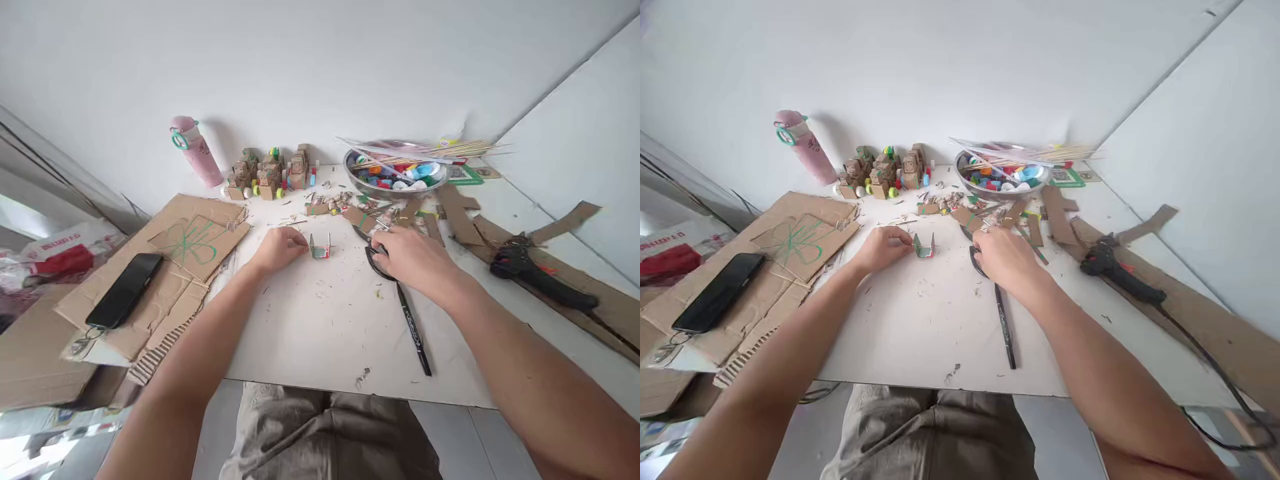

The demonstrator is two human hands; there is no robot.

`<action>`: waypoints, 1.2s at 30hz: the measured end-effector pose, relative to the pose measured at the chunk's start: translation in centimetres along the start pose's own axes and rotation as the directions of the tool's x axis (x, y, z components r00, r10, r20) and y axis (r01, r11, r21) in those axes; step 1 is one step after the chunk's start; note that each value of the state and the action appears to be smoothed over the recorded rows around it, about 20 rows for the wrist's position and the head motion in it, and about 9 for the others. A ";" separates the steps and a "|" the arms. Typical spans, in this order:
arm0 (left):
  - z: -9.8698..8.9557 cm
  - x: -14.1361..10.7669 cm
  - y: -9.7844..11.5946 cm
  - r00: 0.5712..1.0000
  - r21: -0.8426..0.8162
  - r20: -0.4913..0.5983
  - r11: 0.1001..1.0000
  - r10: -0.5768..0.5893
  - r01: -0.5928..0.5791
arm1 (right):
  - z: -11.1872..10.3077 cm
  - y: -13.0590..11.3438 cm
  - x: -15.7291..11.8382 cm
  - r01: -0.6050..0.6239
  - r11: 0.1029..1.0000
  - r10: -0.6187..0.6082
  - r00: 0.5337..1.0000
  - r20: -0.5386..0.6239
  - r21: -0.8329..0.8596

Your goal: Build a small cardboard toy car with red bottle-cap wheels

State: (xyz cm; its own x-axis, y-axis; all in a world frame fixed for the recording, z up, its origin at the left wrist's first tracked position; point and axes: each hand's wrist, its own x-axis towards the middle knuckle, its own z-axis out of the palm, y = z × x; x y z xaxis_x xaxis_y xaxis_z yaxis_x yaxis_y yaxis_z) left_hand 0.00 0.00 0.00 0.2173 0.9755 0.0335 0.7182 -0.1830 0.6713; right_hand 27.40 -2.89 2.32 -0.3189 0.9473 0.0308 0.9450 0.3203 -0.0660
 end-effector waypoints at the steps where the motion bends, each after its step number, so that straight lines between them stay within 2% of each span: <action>1: -0.3 0.0 -0.1 1.000 -0.002 -0.013 1.000 0.003 -0.003 | 0.4 0.1 0.1 0.037 0.999 -0.036 0.997 -0.064 0.010; 4: -1.4 0.1 -0.4 0.995 0.003 -0.103 1.000 0.005 -0.005 | 1.7 -0.3 0.4 0.186 0.982 -0.173 0.964 -0.203 0.044; 6: -2.5 0.1 -0.7 0.978 0.011 -0.209 1.000 0.007 -0.004 | 2.9 -1.3 0.8 0.319 0.945 -0.291 0.921 -0.257 0.076; 10: -4.5 0.1 -1.2 0.894 0.035 -0.447 0.998 -0.035 0.057 | 5.5 -5.4 2.4 0.570 0.815 -0.540 0.813 -0.220 0.107; 13: -5.3 0.0 -1.4 0.835 0.026 -0.545 0.994 -0.078 0.110 | 6.9 -9.5 5.2 0.640 0.759 -0.625 0.768 -0.138 0.120; 15: -5.5 -0.1 -1.4 0.811 0.013 -0.576 0.991 -0.101 0.133 | 7.1 -12.0 7.7 0.629 0.764 -0.625 0.777 -0.077 0.146; 19: -5.6 -0.2 -1.6 0.785 -0.016 -0.606 0.989 -0.128 0.149 | 6.5 -15.2 12.3 0.490 0.849 -0.509 0.859 0.052 0.197; 22: -5.5 -0.1 -1.9 0.785 -0.038 -0.600 0.985 -0.155 0.166 | 6.0 -15.7 13.9 0.368 0.910 -0.388 0.919 0.073 0.192; 25: -5.3 0.1 -2.1 0.788 -0.037 -0.593 0.984 -0.164 0.177 | 5.6 -15.4 14.3 0.300 0.940 -0.308 0.951 0.031 0.164; 28: -5.1 0.1 -2.0 0.796 -0.024 -0.586 0.986 -0.149 0.167 | 5.2 -14.6 14.6 0.171 0.971 -0.179 0.983 0.034 0.166; 30: -5.0 0.0 -1.8 0.806 -0.024 -0.574 0.987 -0.145 0.161 | 4.9 -14.1 15.0 0.142 0.971 -0.156 0.986 0.057 0.191; 33: -4.9 -0.2 -1.3 0.821 -0.029 -0.551 0.986 -0.152 0.163 | 4.4 -13.6 15.1 0.238 0.946 -0.255 0.965 0.054 0.221; 36: -4.8 -0.3 -1.0 0.829 -0.025 -0.534 0.983 -0.167 0.182 | 4.5 -12.9 14.1 0.318 0.919 -0.339 0.940 0.052 0.233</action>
State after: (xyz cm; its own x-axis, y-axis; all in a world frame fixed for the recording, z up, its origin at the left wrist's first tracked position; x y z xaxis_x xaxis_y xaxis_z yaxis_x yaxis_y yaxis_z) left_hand -3.92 0.46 2.84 -0.2929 0.9043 0.3105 0.7291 0.0011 0.6845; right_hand 10.43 6.37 -0.88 -0.6234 0.7819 -0.0001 0.7499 0.5978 -0.2832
